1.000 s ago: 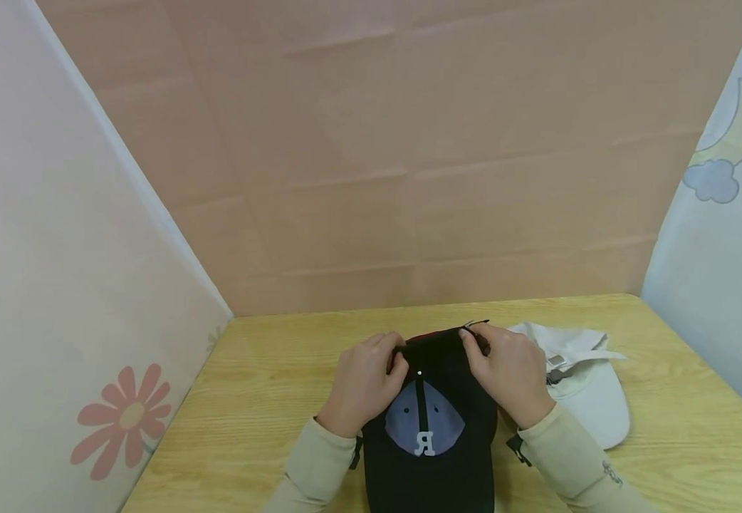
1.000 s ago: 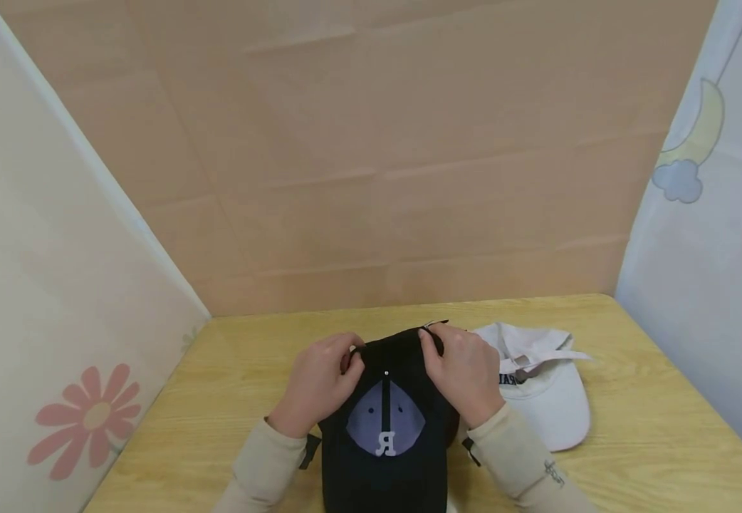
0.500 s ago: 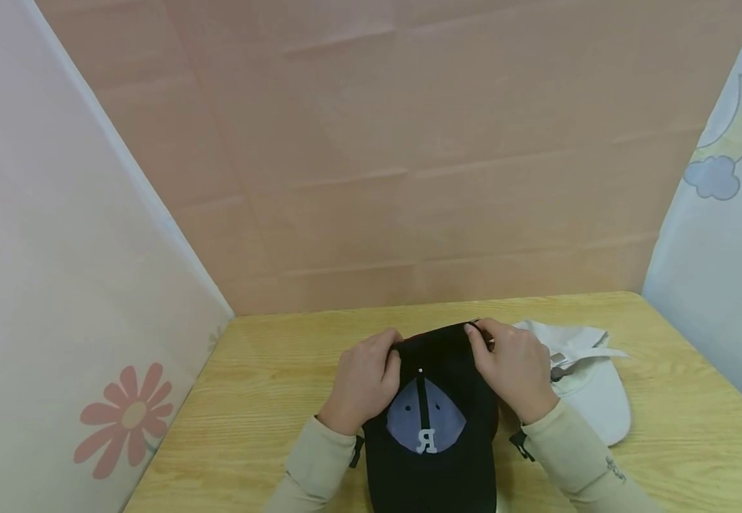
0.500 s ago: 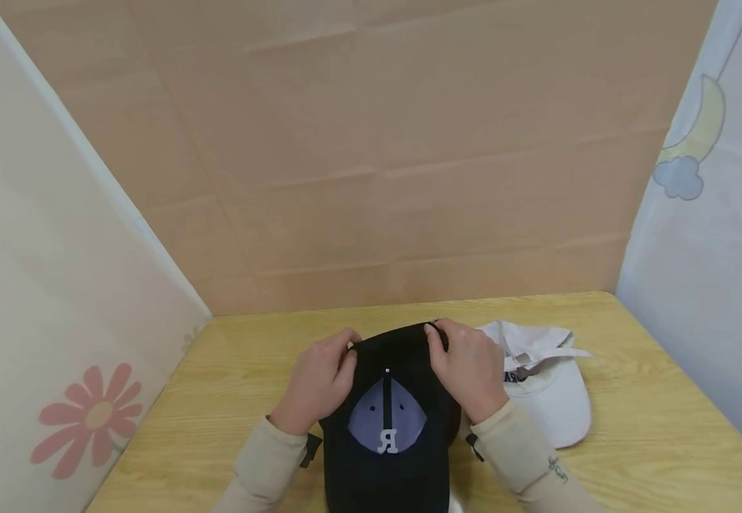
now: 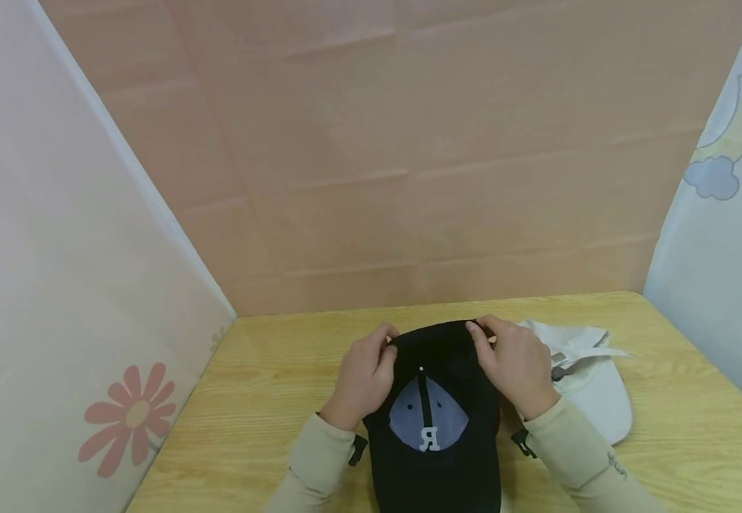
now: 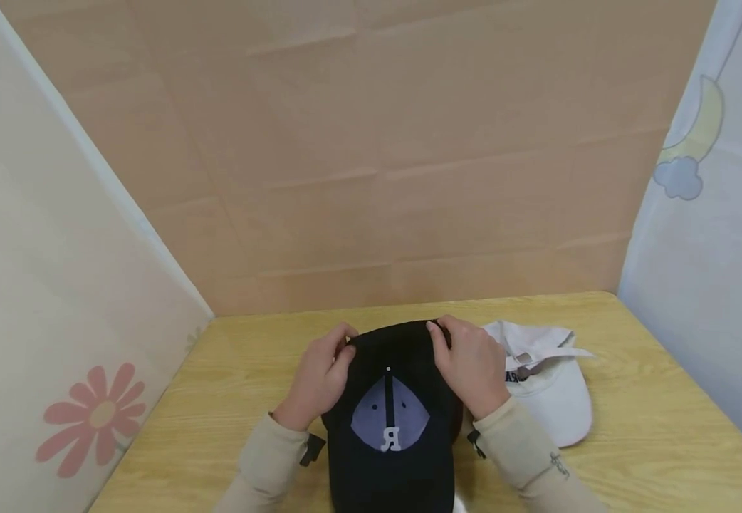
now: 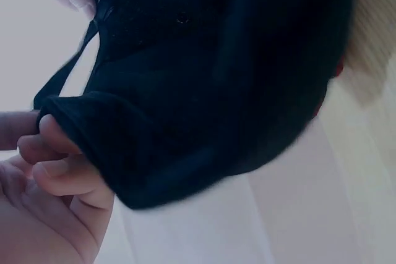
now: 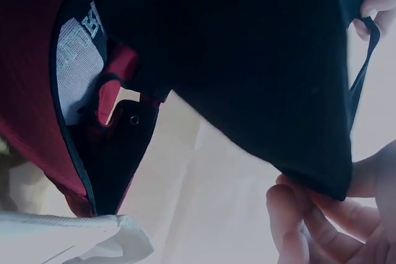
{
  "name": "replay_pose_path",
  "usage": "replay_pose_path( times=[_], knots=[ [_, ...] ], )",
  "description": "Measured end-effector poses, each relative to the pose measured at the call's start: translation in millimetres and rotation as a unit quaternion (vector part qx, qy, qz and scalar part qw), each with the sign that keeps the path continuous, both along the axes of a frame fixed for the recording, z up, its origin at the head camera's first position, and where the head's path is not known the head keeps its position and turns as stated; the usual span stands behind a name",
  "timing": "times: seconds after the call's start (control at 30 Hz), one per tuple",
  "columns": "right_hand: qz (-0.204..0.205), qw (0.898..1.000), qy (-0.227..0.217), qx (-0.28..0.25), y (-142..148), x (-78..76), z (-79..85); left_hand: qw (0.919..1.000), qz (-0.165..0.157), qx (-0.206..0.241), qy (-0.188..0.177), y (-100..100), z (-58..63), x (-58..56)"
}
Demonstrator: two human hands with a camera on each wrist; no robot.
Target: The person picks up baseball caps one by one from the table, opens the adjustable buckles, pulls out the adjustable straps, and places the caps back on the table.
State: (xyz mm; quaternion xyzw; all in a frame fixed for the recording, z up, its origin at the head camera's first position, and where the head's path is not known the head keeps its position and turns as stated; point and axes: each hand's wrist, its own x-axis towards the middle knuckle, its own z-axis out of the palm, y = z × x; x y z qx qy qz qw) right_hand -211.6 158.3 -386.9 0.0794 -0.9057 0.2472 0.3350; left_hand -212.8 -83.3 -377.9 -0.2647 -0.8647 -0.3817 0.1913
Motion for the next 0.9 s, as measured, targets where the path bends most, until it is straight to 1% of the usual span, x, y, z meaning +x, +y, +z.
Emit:
replay_pose_path(
  times=[0.13,0.2,0.27,0.37,0.47,0.6,0.7,0.8,0.9],
  knots=[
    [0.003,1.000,-0.018,-0.008,1.4,-2.0,-2.0,0.9979,-0.015,0.057,-0.026,-1.9,-1.6,-1.8],
    [0.005,1.000,-0.026,-0.013,1.6,-2.0,-3.0,0.9968,-0.018,0.070,-0.034,-2.0,-1.7,-2.0],
    [0.008,0.999,-0.031,-0.017,1.2,-1.6,-3.1,0.9963,-0.017,0.075,-0.039,-2.0,-1.5,-2.1],
    [0.012,0.999,-0.037,-0.021,1.2,-1.0,-3.4,0.9966,-0.006,0.072,-0.039,-1.4,-1.2,-2.6],
    [0.020,0.999,-0.039,-0.028,2.1,-0.5,-3.3,0.9976,0.013,0.057,-0.036,-0.3,-1.1,-2.9],
    [0.043,0.996,-0.056,-0.063,3.0,0.2,-0.7,0.9981,0.044,0.035,-0.025,2.1,1.0,-0.3],
    [0.054,0.991,-0.077,-0.097,2.5,1.8,3.4,0.9978,0.060,0.028,-0.004,4.8,4.7,4.1],
    [0.057,0.986,-0.095,-0.124,1.1,4.4,8.2,0.9979,0.058,0.021,0.022,7.7,8.1,8.4],
    [0.062,0.981,-0.111,-0.147,-0.6,6.9,12.3,0.9986,0.039,0.008,0.034,10.7,10.7,12.7]
  ],
)
